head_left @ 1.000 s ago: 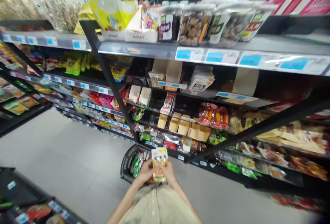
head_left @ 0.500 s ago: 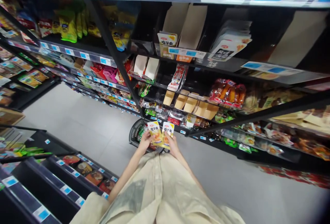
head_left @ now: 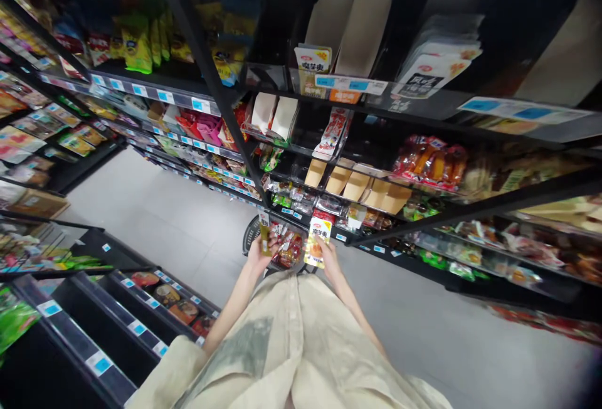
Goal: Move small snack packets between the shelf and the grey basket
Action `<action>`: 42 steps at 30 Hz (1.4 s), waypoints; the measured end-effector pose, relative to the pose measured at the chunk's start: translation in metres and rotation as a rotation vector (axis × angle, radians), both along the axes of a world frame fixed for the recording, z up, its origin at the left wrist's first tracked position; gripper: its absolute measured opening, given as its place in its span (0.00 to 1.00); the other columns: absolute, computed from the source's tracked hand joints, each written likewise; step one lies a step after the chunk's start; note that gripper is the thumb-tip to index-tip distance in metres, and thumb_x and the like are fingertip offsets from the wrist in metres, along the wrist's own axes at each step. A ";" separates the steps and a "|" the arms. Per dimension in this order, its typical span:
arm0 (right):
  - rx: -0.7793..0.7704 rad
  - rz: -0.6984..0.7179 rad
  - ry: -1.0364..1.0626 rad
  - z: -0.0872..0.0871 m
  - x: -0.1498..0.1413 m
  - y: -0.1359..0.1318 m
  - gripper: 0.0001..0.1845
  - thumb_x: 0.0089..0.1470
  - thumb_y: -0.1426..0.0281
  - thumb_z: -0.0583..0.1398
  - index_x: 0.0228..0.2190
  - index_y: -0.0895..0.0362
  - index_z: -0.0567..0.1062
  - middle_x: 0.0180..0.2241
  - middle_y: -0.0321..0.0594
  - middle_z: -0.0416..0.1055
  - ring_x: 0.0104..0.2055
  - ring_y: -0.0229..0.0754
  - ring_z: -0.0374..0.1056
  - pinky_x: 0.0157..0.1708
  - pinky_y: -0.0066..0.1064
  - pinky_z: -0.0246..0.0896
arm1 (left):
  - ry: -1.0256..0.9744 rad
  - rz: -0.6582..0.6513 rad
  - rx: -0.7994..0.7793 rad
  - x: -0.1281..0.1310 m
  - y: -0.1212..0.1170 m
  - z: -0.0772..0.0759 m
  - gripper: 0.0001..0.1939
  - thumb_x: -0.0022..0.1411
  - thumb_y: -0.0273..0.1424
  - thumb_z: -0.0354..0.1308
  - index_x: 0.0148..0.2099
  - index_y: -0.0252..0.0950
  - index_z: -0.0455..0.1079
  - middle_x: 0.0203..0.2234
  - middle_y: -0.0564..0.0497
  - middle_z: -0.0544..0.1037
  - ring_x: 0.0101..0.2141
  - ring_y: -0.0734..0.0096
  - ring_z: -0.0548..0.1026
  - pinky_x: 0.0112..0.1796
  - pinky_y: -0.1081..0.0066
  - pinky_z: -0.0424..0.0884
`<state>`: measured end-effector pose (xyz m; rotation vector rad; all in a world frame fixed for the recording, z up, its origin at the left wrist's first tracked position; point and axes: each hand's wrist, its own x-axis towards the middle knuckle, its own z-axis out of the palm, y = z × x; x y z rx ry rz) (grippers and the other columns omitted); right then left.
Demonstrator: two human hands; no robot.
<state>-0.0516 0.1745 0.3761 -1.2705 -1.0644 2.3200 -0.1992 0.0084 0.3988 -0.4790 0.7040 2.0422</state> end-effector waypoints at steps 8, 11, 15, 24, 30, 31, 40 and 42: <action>-0.022 0.000 0.017 0.005 0.008 0.004 0.25 0.41 0.54 0.74 0.37 0.57 0.80 0.32 0.45 0.84 0.28 0.50 0.81 0.23 0.33 0.76 | 0.104 -0.035 -0.026 0.004 0.004 -0.007 0.10 0.61 0.25 0.65 0.45 0.35 0.74 0.28 0.53 0.75 0.24 0.76 0.70 0.26 0.76 0.66; -0.018 0.100 0.039 0.009 0.012 0.002 0.27 0.40 0.56 0.75 0.39 0.57 0.80 0.34 0.45 0.85 0.29 0.50 0.81 0.24 0.33 0.76 | 0.228 -0.044 -0.176 0.004 0.009 -0.012 0.17 0.52 0.29 0.75 0.42 0.36 0.73 0.35 0.51 0.82 0.33 0.69 0.80 0.37 0.71 0.74; -0.013 0.265 0.053 0.010 0.014 -0.005 0.29 0.36 0.55 0.78 0.36 0.60 0.81 0.31 0.46 0.84 0.26 0.48 0.80 0.27 0.33 0.77 | 0.332 -0.095 -0.262 0.005 0.013 -0.011 0.24 0.45 0.32 0.79 0.42 0.36 0.73 0.39 0.49 0.84 0.37 0.66 0.82 0.42 0.68 0.76; 0.122 0.440 0.091 -0.005 0.002 -0.019 0.33 0.38 0.47 0.76 0.34 0.62 0.83 0.29 0.47 0.82 0.27 0.47 0.78 0.30 0.34 0.73 | 0.605 -0.115 -0.300 0.015 0.026 0.010 0.27 0.48 0.38 0.78 0.48 0.37 0.74 0.45 0.44 0.84 0.43 0.59 0.82 0.45 0.65 0.76; 0.431 0.348 0.038 -0.010 -0.005 -0.004 0.33 0.39 0.40 0.71 0.24 0.60 0.79 0.21 0.40 0.75 0.22 0.41 0.68 0.24 0.30 0.63 | 0.969 -0.257 -0.405 -0.027 0.028 0.031 0.23 0.51 0.40 0.75 0.48 0.37 0.77 0.41 0.44 0.84 0.41 0.59 0.81 0.42 0.66 0.75; 0.497 0.346 0.023 -0.009 -0.005 -0.002 0.33 0.40 0.40 0.70 0.22 0.59 0.77 0.19 0.38 0.72 0.22 0.40 0.66 0.23 0.30 0.60 | 1.047 -0.339 -0.436 -0.036 0.028 0.038 0.21 0.53 0.40 0.73 0.47 0.36 0.78 0.39 0.45 0.84 0.39 0.59 0.80 0.40 0.67 0.74; 0.680 0.404 0.030 0.000 -0.006 -0.005 0.23 0.49 0.48 0.65 0.22 0.57 0.76 0.21 0.37 0.70 0.25 0.41 0.62 0.26 0.31 0.57 | 1.744 -0.944 -0.555 -0.059 0.045 0.106 0.17 0.59 0.27 0.59 0.44 0.48 0.85 0.40 0.52 0.87 0.39 0.56 0.83 0.50 0.63 0.73; 0.624 0.380 0.048 0.000 -0.006 -0.004 0.26 0.46 0.46 0.67 0.20 0.56 0.74 0.19 0.36 0.68 0.23 0.40 0.60 0.25 0.31 0.55 | 1.766 -0.975 -0.461 -0.065 0.053 0.123 0.19 0.60 0.25 0.57 0.45 0.48 0.86 0.40 0.51 0.87 0.42 0.54 0.85 0.50 0.62 0.75</action>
